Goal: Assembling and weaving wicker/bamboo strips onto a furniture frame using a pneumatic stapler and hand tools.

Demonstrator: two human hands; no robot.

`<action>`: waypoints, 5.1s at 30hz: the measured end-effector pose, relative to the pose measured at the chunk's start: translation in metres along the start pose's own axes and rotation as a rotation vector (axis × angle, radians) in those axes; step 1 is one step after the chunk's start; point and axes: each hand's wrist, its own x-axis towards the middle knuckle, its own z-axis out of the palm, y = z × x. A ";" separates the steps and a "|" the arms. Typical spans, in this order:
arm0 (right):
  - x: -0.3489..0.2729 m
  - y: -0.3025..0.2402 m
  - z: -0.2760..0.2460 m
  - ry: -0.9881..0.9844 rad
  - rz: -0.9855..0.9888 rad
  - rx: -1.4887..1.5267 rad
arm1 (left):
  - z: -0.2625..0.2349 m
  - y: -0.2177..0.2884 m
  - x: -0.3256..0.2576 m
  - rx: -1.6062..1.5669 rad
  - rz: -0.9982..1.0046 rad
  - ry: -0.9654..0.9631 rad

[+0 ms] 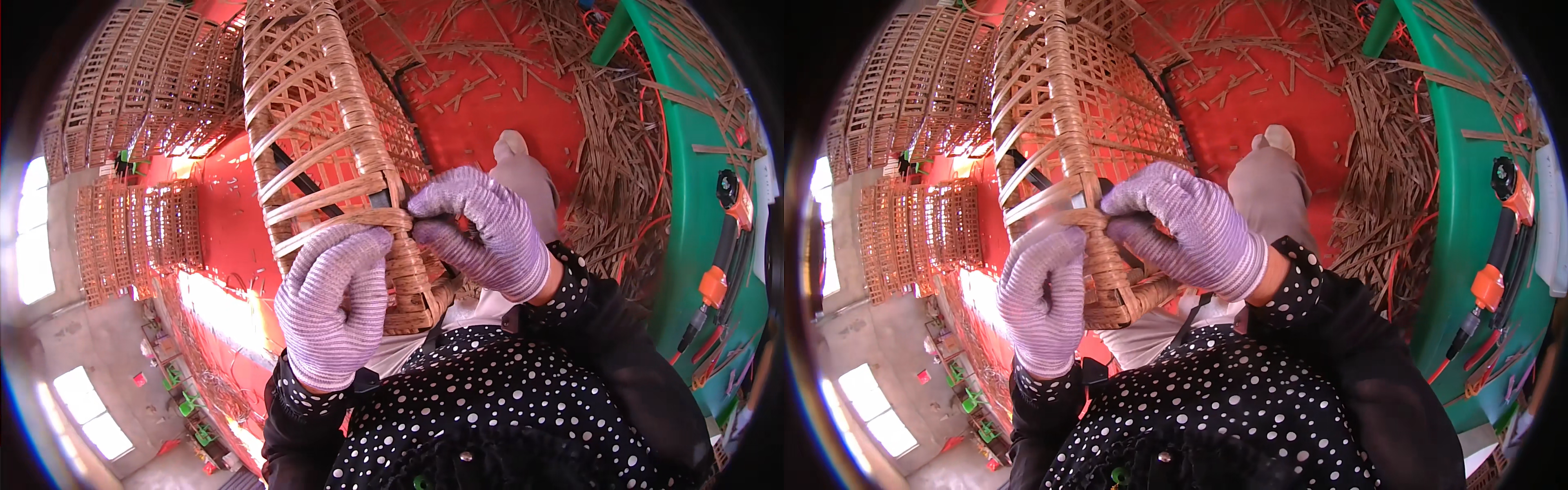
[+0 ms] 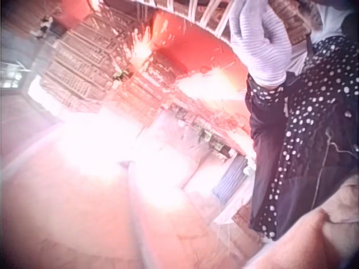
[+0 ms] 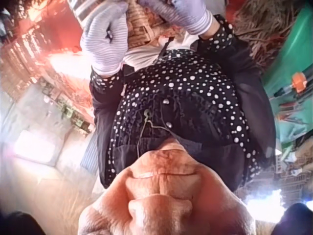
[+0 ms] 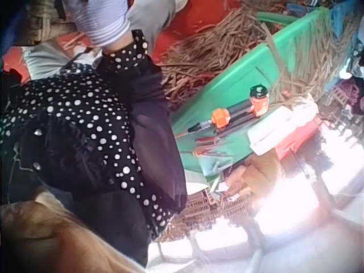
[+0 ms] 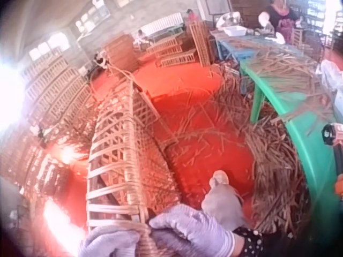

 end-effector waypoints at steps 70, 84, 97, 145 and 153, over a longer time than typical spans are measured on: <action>0.012 0.020 -0.019 -0.075 0.196 0.407 | 0.005 0.015 0.009 0.058 -0.040 -0.099; 0.048 -0.011 -0.036 -0.338 -0.037 -0.159 | 0.007 0.007 0.008 0.062 0.099 -0.058; 0.066 0.000 -0.035 -0.635 -0.017 -0.159 | 0.008 0.000 0.006 0.048 0.120 -0.030; 0.026 0.040 0.010 -0.325 0.351 0.731 | 0.016 0.009 -0.003 0.227 -0.049 0.042; 0.014 0.039 0.018 -0.188 0.161 0.622 | 0.012 0.009 0.000 0.215 -0.010 -0.018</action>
